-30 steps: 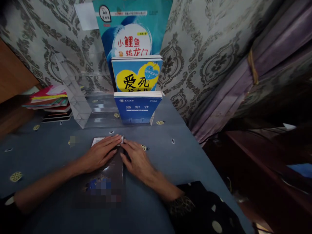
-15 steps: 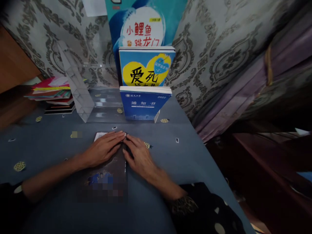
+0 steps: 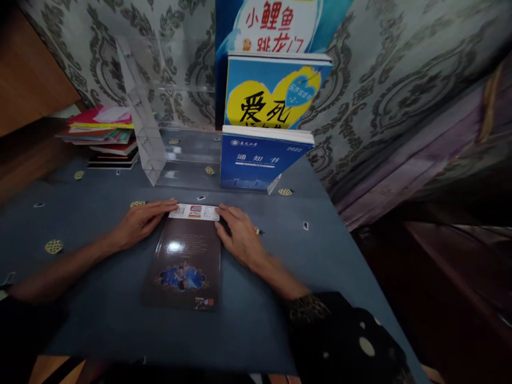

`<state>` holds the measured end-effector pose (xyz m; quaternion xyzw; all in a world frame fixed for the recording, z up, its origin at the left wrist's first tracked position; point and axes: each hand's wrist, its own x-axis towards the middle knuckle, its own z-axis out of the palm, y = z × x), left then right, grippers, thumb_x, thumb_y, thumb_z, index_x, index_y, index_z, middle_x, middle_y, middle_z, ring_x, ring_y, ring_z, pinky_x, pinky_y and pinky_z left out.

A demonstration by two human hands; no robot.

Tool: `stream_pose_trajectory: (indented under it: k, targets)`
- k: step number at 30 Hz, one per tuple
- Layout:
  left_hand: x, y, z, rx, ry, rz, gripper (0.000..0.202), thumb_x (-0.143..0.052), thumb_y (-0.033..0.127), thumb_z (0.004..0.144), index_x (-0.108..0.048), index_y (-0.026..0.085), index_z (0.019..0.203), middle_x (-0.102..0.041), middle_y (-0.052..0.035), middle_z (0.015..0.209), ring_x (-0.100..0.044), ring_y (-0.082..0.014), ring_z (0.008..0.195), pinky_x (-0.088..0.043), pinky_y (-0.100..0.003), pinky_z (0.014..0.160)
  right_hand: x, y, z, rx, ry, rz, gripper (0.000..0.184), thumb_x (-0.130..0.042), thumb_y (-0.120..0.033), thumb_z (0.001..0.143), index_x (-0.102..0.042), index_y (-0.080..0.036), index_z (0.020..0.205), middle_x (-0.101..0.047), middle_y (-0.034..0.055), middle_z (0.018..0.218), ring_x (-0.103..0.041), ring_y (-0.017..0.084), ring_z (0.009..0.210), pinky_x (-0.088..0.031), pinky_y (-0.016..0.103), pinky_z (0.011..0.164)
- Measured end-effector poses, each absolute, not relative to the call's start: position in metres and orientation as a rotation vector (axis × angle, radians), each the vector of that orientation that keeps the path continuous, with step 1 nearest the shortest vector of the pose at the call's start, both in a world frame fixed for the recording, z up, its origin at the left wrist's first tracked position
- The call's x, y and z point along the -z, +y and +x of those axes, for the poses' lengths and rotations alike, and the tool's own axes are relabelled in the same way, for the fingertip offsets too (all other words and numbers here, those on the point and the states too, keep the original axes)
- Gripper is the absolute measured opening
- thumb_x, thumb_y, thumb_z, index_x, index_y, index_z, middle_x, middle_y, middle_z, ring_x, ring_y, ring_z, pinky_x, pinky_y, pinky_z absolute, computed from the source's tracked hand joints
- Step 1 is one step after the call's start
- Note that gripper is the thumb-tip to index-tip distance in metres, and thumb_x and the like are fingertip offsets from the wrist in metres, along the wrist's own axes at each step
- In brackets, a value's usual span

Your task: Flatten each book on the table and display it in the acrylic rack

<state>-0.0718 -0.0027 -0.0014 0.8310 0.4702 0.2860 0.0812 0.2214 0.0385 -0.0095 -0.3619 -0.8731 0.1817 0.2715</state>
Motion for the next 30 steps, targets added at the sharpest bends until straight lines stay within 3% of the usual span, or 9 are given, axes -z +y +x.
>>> stream_pose_trajectory:
  k: [6,13,20,26,30]
  targets:
    - [0.006,-0.002,-0.075,-0.854,1.411,2.44,0.041,-0.038,0.017,0.094,-0.065,0.022,0.125,-0.066,-0.0043,0.13,-0.06,-0.0196,0.124,-0.048,-0.046,0.107,0.009,0.042,0.218,-0.493,-2.355,-0.978,0.036,-0.044,-0.029,0.097,-0.061,-0.021,0.128,-0.065,0.0131,0.128,-0.058,0.029,0.123,-0.046,0.052,0.103]
    - [0.005,-0.001,-0.069,-0.908,1.406,2.537,0.036,-0.041,0.019,0.095,-0.068,0.019,0.121,-0.069,-0.0076,0.125,-0.06,-0.0224,0.125,-0.048,-0.046,0.106,0.011,0.039,0.218,-0.466,-2.356,-0.97,0.036,-0.043,-0.027,0.097,-0.062,-0.018,0.127,-0.064,0.0145,0.13,-0.058,0.028,0.124,-0.046,0.049,0.105]
    - [-0.008,0.0,-0.054,-0.662,1.368,2.63,0.041,-0.043,0.037,0.101,-0.06,0.019,0.133,-0.062,-0.0086,0.135,-0.054,-0.0244,0.131,-0.037,-0.052,0.114,0.01,0.038,0.219,-0.483,-2.33,-0.942,0.035,-0.045,-0.025,0.096,-0.062,-0.017,0.125,-0.063,0.0153,0.133,-0.057,0.028,0.125,-0.044,0.051,0.106]
    - [-0.012,0.01,-0.038,-0.507,1.264,2.716,0.045,-0.037,0.041,0.103,-0.053,0.018,0.139,-0.055,-0.0092,0.144,-0.048,-0.0236,0.136,-0.035,-0.05,0.116,0.008,0.04,0.225,-0.69,-2.186,-0.978,0.041,-0.044,-0.023,0.095,-0.053,-0.019,0.135,-0.064,0.0109,0.131,-0.059,0.025,0.122,-0.048,0.046,0.103]
    - [-0.014,0.02,-0.023,-0.449,1.179,2.752,0.045,-0.037,0.04,0.104,-0.053,0.017,0.139,-0.054,-0.0095,0.144,-0.046,-0.0231,0.138,-0.036,-0.047,0.116,0.007,0.043,0.23,-0.864,-2.103,-0.994,0.046,-0.044,-0.022,0.094,-0.045,-0.021,0.141,-0.065,0.0095,0.132,-0.057,0.026,0.125,-0.046,0.05,0.103]
